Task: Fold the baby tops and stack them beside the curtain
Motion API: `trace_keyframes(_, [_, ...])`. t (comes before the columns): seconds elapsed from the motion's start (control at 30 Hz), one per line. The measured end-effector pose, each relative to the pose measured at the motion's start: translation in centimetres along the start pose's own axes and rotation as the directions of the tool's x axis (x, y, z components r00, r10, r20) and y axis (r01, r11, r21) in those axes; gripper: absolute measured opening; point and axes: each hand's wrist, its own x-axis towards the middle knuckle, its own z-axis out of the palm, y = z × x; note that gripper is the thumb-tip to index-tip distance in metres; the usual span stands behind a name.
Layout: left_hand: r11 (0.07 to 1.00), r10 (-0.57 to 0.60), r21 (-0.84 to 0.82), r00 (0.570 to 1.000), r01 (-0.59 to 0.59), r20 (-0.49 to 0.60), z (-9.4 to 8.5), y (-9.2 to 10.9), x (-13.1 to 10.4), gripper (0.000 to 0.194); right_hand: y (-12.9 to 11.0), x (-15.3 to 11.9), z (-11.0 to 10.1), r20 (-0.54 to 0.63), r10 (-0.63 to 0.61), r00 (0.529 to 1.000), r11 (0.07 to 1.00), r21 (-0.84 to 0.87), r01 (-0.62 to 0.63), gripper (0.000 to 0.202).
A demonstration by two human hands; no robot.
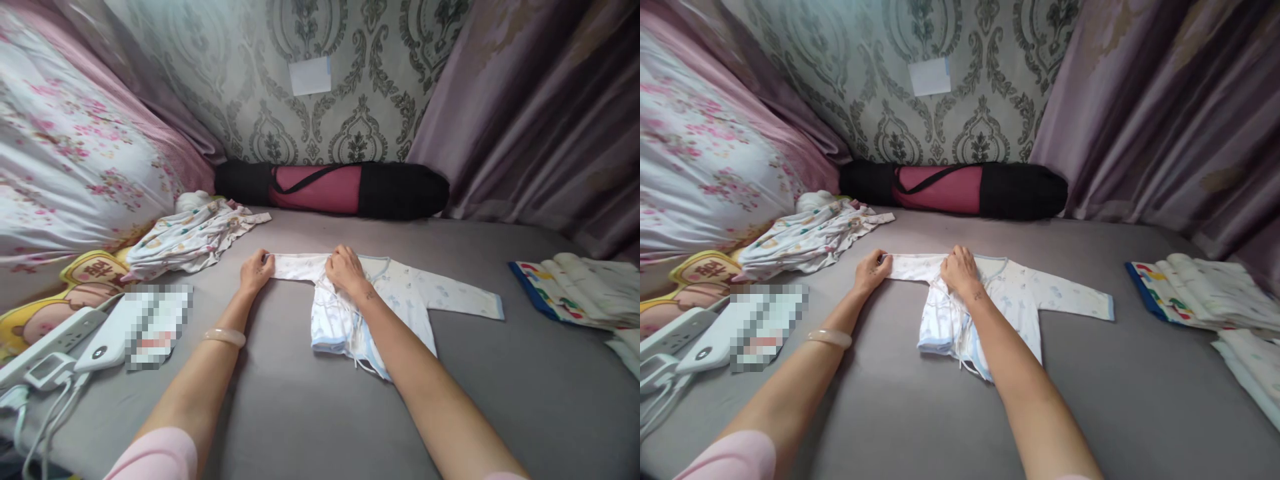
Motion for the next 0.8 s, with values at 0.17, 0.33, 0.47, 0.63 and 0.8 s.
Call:
trace_keyframes(0.17, [0.999, -0.008, -0.033, 1.000, 0.008, -0.005, 0.2, -0.3, 0.1, 0.028, -0.1, -0.3, 0.7, -0.022, 0.022, 1.000, 0.999, 0.034, -0.022, 0.032])
trace_keyframes(0.33, [0.995, -0.010, -0.103, 0.999, 0.005, -0.043, 0.4, -0.7, 0.2, 0.031, 0.3, -0.4, 1.3, -0.031, 0.043, 0.999, 0.998, 0.043, -0.042, 0.027])
trace_keyframes(0.47, [0.991, 0.000, -0.131, 0.998, -0.007, -0.056, 0.4, -0.9, 0.3, 0.034, 0.3, -0.3, 1.5, -0.028, 0.047, 0.998, 0.998, 0.053, -0.046, 0.032])
trace_keyframes(0.63, [0.985, 0.014, -0.171, 0.996, -0.029, -0.091, 0.7, -1.1, 0.3, 0.037, 0.3, -0.4, 1.7, -0.004, 0.039, 0.999, 0.998, 0.046, -0.039, 0.036])
trace_keyframes(0.8, [0.993, 0.001, -0.121, 0.995, -0.013, -0.095, 0.0, -0.9, 0.2, 0.038, -0.4, -0.8, 1.3, -0.011, 0.050, 0.999, 0.999, 0.010, -0.050, 0.036])
